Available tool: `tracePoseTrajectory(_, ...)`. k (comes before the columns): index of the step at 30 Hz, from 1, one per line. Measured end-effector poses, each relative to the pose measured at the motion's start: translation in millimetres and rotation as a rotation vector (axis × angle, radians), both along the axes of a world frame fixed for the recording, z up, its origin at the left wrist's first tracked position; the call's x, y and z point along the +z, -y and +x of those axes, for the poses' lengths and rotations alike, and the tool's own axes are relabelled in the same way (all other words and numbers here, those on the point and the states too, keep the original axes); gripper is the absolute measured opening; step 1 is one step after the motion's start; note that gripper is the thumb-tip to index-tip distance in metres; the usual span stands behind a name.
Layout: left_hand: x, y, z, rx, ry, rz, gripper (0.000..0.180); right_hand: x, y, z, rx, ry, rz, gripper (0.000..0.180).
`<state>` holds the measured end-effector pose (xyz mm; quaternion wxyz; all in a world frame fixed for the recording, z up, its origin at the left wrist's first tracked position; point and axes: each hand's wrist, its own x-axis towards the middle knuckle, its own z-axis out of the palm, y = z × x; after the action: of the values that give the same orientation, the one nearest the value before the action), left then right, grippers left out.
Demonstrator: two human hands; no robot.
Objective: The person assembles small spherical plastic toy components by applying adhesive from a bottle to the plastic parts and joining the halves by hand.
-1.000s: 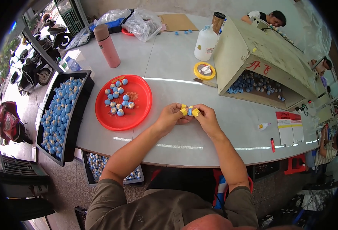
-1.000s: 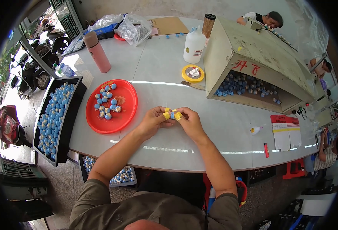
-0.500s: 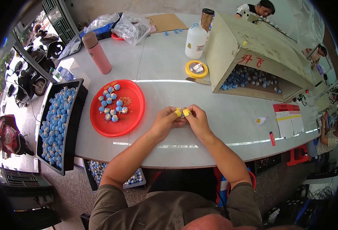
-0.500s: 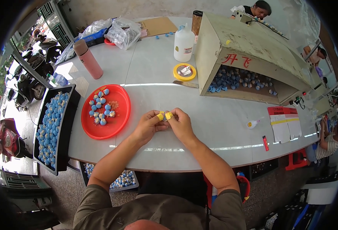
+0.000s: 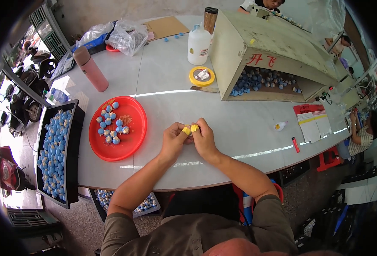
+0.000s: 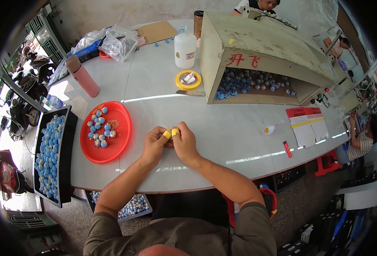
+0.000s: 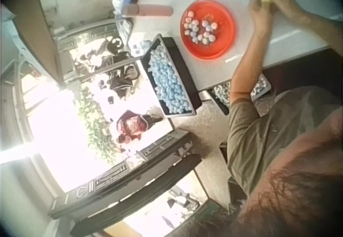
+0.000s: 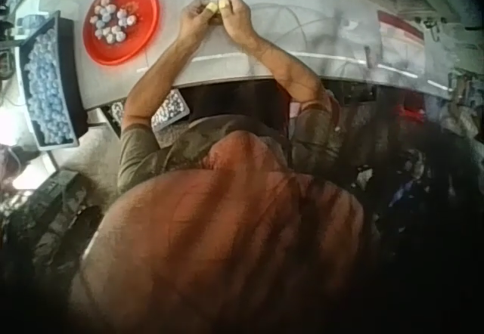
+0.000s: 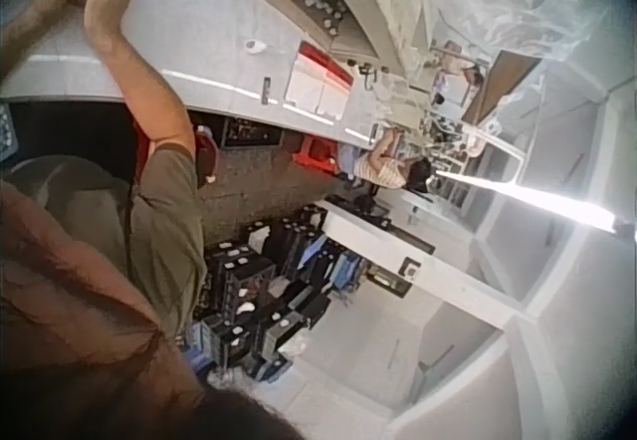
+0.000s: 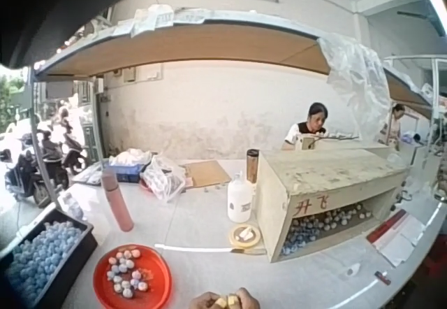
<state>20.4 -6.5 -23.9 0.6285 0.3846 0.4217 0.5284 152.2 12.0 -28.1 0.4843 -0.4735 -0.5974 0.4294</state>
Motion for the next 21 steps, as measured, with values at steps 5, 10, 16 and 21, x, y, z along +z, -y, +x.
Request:
tracePoseTrajectory(5, 3.4, 4.0, -7.0, 0.055, -0.128, 0.034, 0.016, -6.0, 1.7, -11.0, -0.003, -0.037, 0.055, 0.019)
tracePoseTrajectory(10, 1.5, 2.8, -1.6, 0.039, -0.098, 0.050, 0.016, -2.7, 2.6, -7.5, -0.059, 0.009, 0.089, 0.018)
tracePoseTrajectory(16, -0.1, 1.3, -1.3, 0.044, -0.097, 0.054, 0.015, -3.5, 1.9, -7.9, -0.079, 0.030, 0.112, 0.015)
tracePoseTrajectory(21, -2.4, 0.7, -2.5, 0.044, -0.081, 0.055, 0.014, -1.2, 2.6, -8.8, -0.081, 0.029, 0.110, 0.012)
